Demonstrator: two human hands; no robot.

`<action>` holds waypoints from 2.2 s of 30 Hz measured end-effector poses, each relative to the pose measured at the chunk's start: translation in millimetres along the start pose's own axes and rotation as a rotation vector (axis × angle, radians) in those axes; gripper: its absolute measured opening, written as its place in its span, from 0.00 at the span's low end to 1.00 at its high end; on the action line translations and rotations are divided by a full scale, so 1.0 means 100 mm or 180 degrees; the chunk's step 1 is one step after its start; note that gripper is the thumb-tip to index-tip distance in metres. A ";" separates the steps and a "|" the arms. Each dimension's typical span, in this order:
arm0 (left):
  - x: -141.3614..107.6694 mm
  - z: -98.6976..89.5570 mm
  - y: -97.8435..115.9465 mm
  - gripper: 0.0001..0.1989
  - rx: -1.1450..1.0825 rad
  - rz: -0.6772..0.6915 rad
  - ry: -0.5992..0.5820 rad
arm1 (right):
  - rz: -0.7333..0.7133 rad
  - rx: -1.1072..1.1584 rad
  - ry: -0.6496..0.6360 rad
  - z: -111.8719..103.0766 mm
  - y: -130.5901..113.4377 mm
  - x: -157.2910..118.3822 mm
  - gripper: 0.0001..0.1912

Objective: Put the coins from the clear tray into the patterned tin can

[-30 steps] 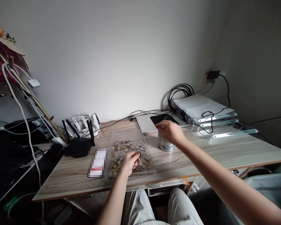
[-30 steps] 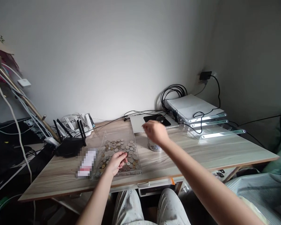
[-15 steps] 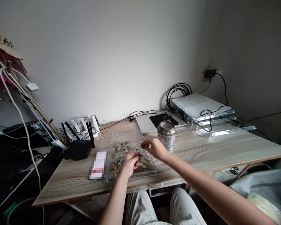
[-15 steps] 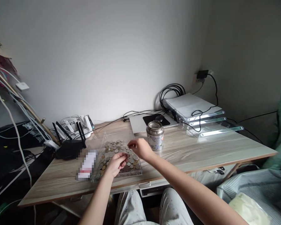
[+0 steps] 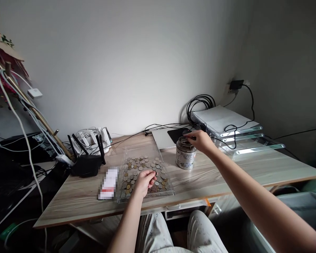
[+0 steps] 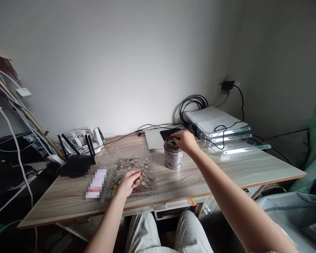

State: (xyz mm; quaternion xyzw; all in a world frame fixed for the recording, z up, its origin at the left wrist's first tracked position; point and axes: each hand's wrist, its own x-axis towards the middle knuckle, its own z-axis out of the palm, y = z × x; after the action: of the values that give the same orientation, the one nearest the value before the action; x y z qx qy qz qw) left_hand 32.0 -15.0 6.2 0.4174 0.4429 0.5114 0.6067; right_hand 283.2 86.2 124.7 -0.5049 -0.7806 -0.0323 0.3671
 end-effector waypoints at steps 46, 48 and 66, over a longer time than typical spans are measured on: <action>0.06 -0.08 -0.02 0.15 -0.1247 -0.0443 0.0087 | -0.0903 0.0022 -0.1374 0.86 -1.12 -0.83 0.10; 0.07 -0.08 -0.02 0.15 -0.1255 -0.0513 0.0002 | -0.0764 0.0097 -0.1466 0.95 -1.11 -0.86 0.09; 0.00 -0.04 0.05 0.17 -0.0844 -0.0499 -0.0098 | -0.0310 -0.0456 -0.0738 -0.07 0.14 0.15 0.08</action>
State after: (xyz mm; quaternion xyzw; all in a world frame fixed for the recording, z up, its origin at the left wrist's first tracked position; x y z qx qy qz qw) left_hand 26.9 -14.2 10.1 0.3056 0.3933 0.5100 0.7013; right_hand 295.5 101.9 134.6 -0.4917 -0.8370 -0.0472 0.2355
